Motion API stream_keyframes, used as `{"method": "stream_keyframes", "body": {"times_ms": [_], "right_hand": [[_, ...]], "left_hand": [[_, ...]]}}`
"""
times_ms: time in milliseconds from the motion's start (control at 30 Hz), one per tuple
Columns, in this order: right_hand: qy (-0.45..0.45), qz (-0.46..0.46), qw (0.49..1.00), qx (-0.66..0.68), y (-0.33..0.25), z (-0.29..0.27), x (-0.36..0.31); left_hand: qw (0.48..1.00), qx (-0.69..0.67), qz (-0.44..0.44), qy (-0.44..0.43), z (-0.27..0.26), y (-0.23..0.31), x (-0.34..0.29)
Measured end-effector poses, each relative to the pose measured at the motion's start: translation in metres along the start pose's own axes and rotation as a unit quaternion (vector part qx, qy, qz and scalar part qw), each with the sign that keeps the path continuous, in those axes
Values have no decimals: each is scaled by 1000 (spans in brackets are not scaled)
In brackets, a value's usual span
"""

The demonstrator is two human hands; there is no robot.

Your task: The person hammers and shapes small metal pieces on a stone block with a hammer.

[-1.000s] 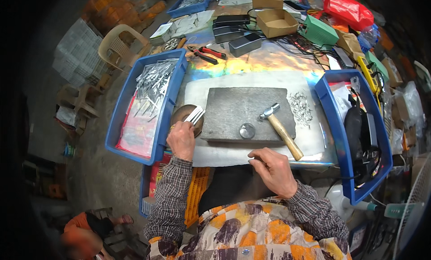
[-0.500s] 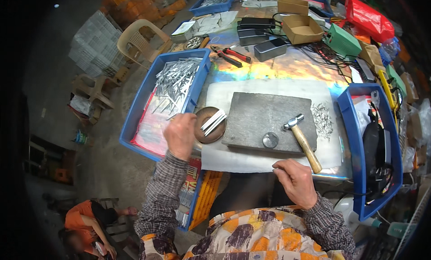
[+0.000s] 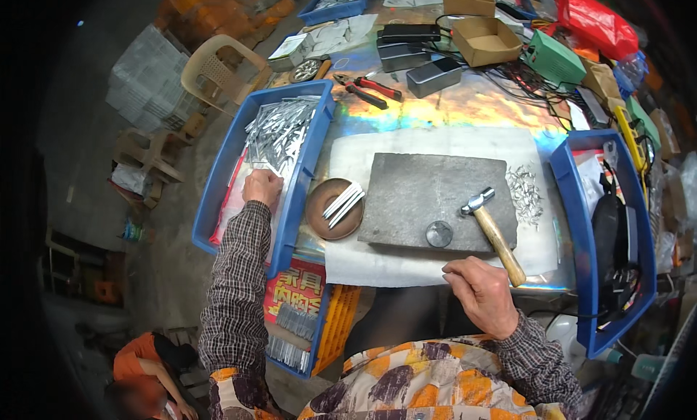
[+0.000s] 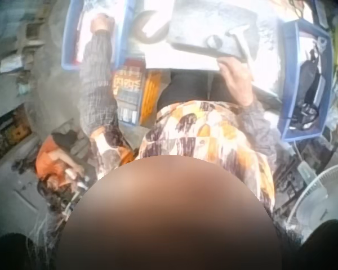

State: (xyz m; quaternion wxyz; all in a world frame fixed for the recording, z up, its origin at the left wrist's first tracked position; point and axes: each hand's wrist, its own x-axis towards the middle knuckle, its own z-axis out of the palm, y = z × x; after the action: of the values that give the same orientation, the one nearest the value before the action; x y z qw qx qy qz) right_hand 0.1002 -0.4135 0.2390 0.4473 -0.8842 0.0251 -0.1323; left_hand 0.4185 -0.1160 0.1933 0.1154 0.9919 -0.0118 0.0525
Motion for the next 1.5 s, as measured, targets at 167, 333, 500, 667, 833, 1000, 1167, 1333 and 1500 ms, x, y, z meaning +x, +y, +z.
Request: {"method": "stream_keyframes", "body": {"times_ms": [167, 333, 500, 667, 833, 1000, 1167, 1333, 1500], "right_hand": [[2, -30, 1000, -3, 4, -4, 3], [28, -41, 999, -16, 10, -15, 4], [81, -14, 995, -52, 15, -42, 1], [167, -4, 973, -161, 64, -66, -6], [170, 39, 948, -266, 100, -70, -12], [152, 54, 939, -304, 117, -55, -2], [143, 26, 901, -408, 131, -47, 6], [115, 35, 896, -428, 123, -45, 11], [93, 74, 891, -439, 124, -46, 19]], "left_hand": [[996, 72, -55, -5, 20, -1, 17], [999, 12, 33, 32, 32, -39, 36], [996, -80, 29, 16, 45, -56, 45], [973, -228, -18, 23, 43, -51, 42], [945, -322, -13, 53, 6, -10, 8], [902, -428, 26, 46, -23, 14, -19], [846, -530, 60, -21, -35, 52, -54], [801, -588, 74, -90, -46, 75, -92], [767, -618, 98, -146, -45, 97, -121]]}}
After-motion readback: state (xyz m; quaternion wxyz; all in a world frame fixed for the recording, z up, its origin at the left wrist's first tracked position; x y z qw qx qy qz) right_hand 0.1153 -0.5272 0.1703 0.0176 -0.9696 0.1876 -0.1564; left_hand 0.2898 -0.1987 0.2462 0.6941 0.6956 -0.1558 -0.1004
